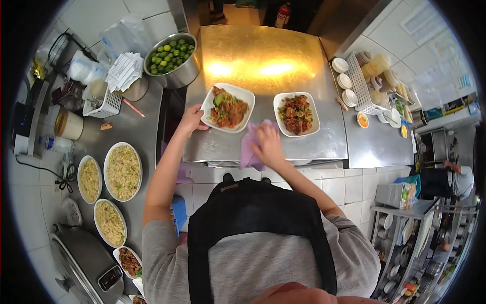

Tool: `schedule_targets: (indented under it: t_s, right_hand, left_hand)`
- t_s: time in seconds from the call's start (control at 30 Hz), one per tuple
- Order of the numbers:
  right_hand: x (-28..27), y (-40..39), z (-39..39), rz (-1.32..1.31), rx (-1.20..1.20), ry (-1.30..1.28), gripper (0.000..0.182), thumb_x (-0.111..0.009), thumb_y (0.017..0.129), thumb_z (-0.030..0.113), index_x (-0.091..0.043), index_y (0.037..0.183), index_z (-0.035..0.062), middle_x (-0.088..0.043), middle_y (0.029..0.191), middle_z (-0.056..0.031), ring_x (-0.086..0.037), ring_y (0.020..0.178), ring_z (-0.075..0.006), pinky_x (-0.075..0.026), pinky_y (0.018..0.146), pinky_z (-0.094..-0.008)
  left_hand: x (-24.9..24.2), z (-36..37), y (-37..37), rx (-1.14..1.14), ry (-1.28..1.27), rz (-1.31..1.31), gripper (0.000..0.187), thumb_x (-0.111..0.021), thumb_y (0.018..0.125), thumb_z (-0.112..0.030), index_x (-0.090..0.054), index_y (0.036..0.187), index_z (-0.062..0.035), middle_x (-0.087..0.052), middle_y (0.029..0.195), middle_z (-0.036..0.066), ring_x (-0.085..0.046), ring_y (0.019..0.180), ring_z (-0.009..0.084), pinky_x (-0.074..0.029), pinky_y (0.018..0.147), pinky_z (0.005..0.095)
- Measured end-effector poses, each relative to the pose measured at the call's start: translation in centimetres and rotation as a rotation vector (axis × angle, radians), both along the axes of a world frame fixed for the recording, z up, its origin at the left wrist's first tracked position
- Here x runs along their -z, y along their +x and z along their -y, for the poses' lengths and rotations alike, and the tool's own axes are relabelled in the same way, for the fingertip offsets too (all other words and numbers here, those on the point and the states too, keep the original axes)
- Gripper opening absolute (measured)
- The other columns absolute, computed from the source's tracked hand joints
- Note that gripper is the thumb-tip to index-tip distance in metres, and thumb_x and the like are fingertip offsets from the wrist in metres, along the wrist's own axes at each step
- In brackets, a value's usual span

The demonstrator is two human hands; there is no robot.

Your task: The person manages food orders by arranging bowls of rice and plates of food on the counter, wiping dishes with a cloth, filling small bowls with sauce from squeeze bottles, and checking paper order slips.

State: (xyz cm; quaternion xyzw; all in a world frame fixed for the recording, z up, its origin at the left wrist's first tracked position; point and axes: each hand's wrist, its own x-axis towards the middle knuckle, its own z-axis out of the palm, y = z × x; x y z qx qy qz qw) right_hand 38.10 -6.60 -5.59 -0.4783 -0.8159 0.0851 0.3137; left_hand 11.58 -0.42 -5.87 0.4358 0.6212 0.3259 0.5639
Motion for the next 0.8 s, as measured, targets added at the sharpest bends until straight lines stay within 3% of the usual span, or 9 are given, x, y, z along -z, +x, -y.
schedule_targets:
  t_s: [0.2, 0.27, 0.3, 0.37, 0.43, 0.5, 0.63, 0.77, 0.8]
  right_hand:
    - [1.7, 2.9, 1.0, -0.133, -0.217, -0.017, 0.026, -0.051, 0.068, -0.001, -0.051, 0.094, 0.0008, -0.049, 0.095, -0.0168, -0.049, 0.088, -0.0341, -0.041, 0.074, -0.0395]
    - [0.7, 4.8, 0.8, -0.347, -0.183, -0.254, 0.022, -0.050, 0.069, -0.003, -0.054, 0.090, -0.0002, -0.050, 0.085, -0.0168, -0.051, 0.080, -0.0332, -0.042, 0.069, -0.0343]
    - [-0.5, 6.3, 1.0, -0.363, -0.184, -0.267, 0.021, -0.049, 0.068, -0.004, -0.054, 0.089, 0.0000, -0.051, 0.081, -0.0137, -0.052, 0.076, -0.0280, -0.042, 0.065, -0.0321]
    - [-2.0, 10.6, 1.9, -0.406, -0.105, -0.393, 0.021, -0.048, 0.069, -0.004, -0.054, 0.088, -0.0001, -0.054, 0.080, -0.0110, -0.054, 0.072, -0.0210, -0.042, 0.063, -0.0290]
    - [-3.5, 15.7, 2.1, -0.428, 0.093, -0.538, 0.024, -0.047, 0.069, -0.006, -0.055, 0.090, 0.0007, -0.057, 0.079, -0.0079, -0.052, 0.070, -0.0121, -0.043, 0.060, -0.0258]
    - [-3.2, 19.6, 0.5, -0.757, 0.128, -0.427, 0.019, -0.046, 0.071, -0.005, -0.055, 0.088, -0.0012, -0.057, 0.075, -0.0029, -0.051, 0.068, -0.0083, -0.041, 0.060, -0.0217]
    - [-3.1, 23.2, -4.9, -0.718, 0.103, -0.474, 0.011, -0.049, 0.081, 0.004, -0.054, 0.089, -0.0026, -0.057, 0.076, -0.0047, -0.051, 0.065, -0.0071, -0.041, 0.059, -0.0197]
    - [-2.7, 20.9, -12.1, -0.725, -0.044, -0.498, 0.016, -0.047, 0.084, 0.007, -0.054, 0.096, -0.0020, -0.058, 0.086, -0.0074, -0.055, 0.069, -0.0097, -0.042, 0.065, -0.0222]
    - [-2.4, 19.5, -13.8, -0.602, -0.179, -0.398, 0.017, -0.048, 0.083, 0.006, -0.055, 0.096, -0.0021, -0.059, 0.088, -0.0090, -0.056, 0.072, -0.0133, -0.043, 0.067, -0.0249]
  left_hand:
    - [0.6, -0.7, 5.1, -0.378, 0.027, 0.300, 0.032, -0.040, 0.089, -0.026, -0.041, 0.109, -0.0016, -0.056, 0.077, 0.010, -0.059, 0.058, 0.0186, -0.051, 0.050, 0.0272]
    - [1.0, 1.5, 6.4, -0.455, 0.048, 0.355, 0.034, -0.040, 0.089, -0.028, -0.038, 0.111, -0.0025, -0.056, 0.079, 0.011, -0.059, 0.058, 0.0188, -0.051, 0.049, 0.0267]
    - [1.1, 2.7, 7.0, -0.521, 0.074, 0.406, 0.037, -0.040, 0.089, -0.030, -0.035, 0.114, -0.0033, -0.056, 0.080, 0.012, -0.059, 0.058, 0.0189, -0.050, 0.048, 0.0263]
    - [3.4, 5.3, 10.8, -0.264, 0.089, 0.468, 0.039, -0.045, 0.087, -0.034, -0.037, 0.109, -0.0036, -0.056, 0.074, 0.010, -0.057, 0.056, 0.0173, -0.048, 0.045, 0.0281]
    - [1.7, 6.9, 16.8, -0.071, 0.059, 0.461, 0.043, -0.047, 0.085, -0.033, -0.033, 0.114, -0.0047, -0.056, 0.075, 0.011, -0.057, 0.054, 0.0177, -0.048, 0.043, 0.0276]
    - [0.3, 6.5, 21.7, -0.116, -0.054, 0.505, 0.041, -0.045, 0.085, -0.023, -0.028, 0.119, -0.0058, -0.055, 0.083, 0.013, -0.057, 0.052, 0.0179, -0.047, 0.041, 0.0262]
    - [1.5, 4.1, 24.4, -0.229, 0.048, 0.441, 0.041, -0.039, 0.084, -0.015, -0.026, 0.122, -0.0072, -0.056, 0.085, 0.013, -0.057, 0.054, 0.0173, -0.048, 0.043, 0.0251]
    - [0.4, 3.8, 20.8, -0.013, -0.022, 0.335, 0.046, -0.036, 0.077, -0.008, -0.026, 0.123, -0.0059, -0.055, 0.087, 0.013, -0.057, 0.053, 0.0153, -0.050, 0.044, 0.0240]
    - [0.2, 3.8, 19.8, 0.093, -0.051, 0.327, 0.049, -0.035, 0.076, -0.008, -0.026, 0.124, -0.0059, -0.055, 0.088, 0.013, -0.057, 0.052, 0.0142, -0.050, 0.044, 0.0235]
